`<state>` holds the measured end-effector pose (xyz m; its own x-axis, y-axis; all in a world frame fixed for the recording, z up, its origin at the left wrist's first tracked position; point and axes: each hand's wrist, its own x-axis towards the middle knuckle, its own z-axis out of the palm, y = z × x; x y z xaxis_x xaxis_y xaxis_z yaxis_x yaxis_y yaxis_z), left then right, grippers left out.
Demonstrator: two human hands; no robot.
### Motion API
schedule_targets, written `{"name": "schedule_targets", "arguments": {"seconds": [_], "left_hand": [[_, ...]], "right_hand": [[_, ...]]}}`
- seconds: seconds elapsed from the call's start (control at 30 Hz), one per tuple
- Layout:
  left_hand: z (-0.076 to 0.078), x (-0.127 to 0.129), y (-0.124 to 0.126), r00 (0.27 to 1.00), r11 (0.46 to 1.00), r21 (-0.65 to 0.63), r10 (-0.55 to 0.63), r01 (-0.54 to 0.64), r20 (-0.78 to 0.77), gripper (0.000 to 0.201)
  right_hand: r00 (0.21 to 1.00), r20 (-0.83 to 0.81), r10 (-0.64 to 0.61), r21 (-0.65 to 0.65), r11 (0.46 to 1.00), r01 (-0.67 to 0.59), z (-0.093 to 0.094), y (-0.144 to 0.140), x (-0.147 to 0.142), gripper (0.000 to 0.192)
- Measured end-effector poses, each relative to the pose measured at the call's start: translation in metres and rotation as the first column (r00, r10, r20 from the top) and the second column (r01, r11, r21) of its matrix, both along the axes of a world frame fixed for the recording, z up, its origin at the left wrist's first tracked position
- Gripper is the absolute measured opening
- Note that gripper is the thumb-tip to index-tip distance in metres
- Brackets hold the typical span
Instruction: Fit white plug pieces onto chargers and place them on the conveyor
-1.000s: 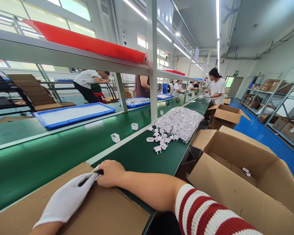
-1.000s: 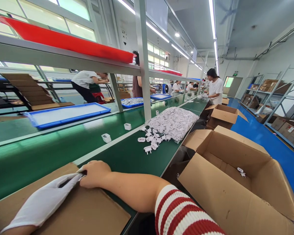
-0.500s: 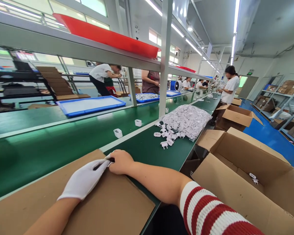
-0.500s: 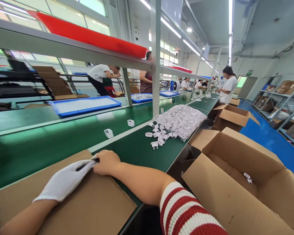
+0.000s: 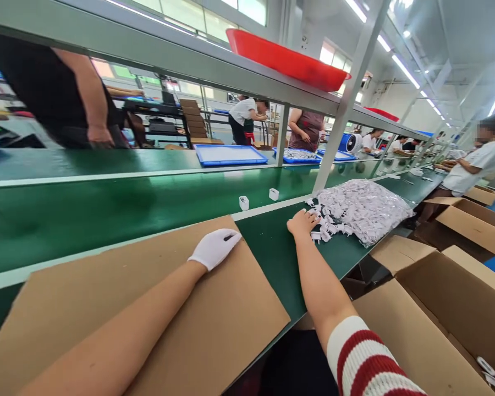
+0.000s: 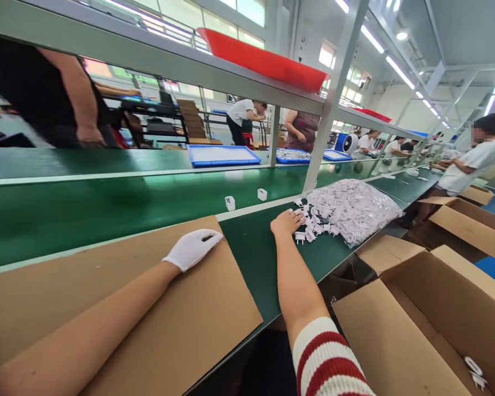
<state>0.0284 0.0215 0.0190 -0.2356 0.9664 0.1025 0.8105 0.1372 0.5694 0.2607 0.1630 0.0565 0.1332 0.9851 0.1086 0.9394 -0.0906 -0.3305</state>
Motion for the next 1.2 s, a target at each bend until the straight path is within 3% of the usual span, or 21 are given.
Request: {"name": "schedule_targets", "arguments": {"seconds": [0.2,0.3,0.4,0.5,0.6,0.7,0.77,0.87,0.93,1.03,1.13,1.2], "left_hand": [[-0.006,-0.001,0.001,0.997,0.998,0.04,0.039,-0.042,0.068,0.041],[-0.004,-0.004,0.014,0.977,0.982,0.022,0.185,-0.188,0.104,0.048],[0.009,-0.009,0.039,0.931,0.935,0.028,0.348,-0.353,0.109,0.069],[0.026,-0.018,0.071,0.884,0.885,0.022,0.461,-0.464,0.079,0.09],[0.034,-0.027,0.102,0.869,0.868,-0.06,0.495,-0.494,0.004,0.1],[0.031,-0.035,0.12,0.901,0.892,-0.127,0.431,-0.433,-0.047,0.069],[0.028,-0.04,0.122,0.918,0.913,-0.096,0.392,-0.396,-0.055,0.052],[0.027,-0.044,0.109,0.941,0.942,-0.016,0.333,-0.335,-0.061,0.048],[0.03,-0.045,0.089,0.965,0.97,0.011,0.244,-0.244,-0.098,0.047],[0.037,-0.04,0.045,0.979,0.994,0.005,0.105,-0.106,-0.175,0.045],[0.042,-0.025,-0.006,0.981,0.999,-0.025,0.025,-0.031,-0.194,0.04],[0.042,-0.013,-0.034,0.983,0.998,-0.056,0.006,-0.017,-0.184,0.036]], "right_hand": [[0.952,-0.01,0.305,-0.055,0.951,-0.305,-0.002,-0.006,-0.007,0.036],[0.922,-0.077,0.38,0.007,0.925,-0.381,0.003,-0.017,-0.02,0.03],[0.835,-0.312,0.454,0.14,0.891,-0.432,0.002,-0.027,-0.037,0.026],[0.661,-0.547,0.515,0.202,0.847,-0.492,-0.005,-0.034,-0.054,0.022],[0.445,-0.764,0.467,0.139,0.793,-0.593,-0.014,-0.037,-0.064,0.024],[0.18,-0.959,0.219,0.049,0.754,-0.655,-0.018,-0.036,-0.067,0.017],[0.03,-0.997,0.075,0.036,0.748,-0.663,-0.017,-0.035,-0.066,0.013],[-0.097,-0.995,-0.012,0.056,0.748,-0.661,-0.016,-0.035,-0.064,0.03],[-0.103,-0.995,-0.002,0.066,0.754,-0.654,-0.016,-0.036,-0.064,0.037],[0.014,-0.994,0.113,0.076,0.752,-0.655,-0.016,-0.04,-0.064,0.033],[0.195,-0.908,0.37,0.141,0.71,-0.689,-0.012,-0.048,-0.062,0.03],[0.314,-0.735,0.601,0.194,0.631,-0.752,-0.007,-0.057,-0.058,0.029]]}}
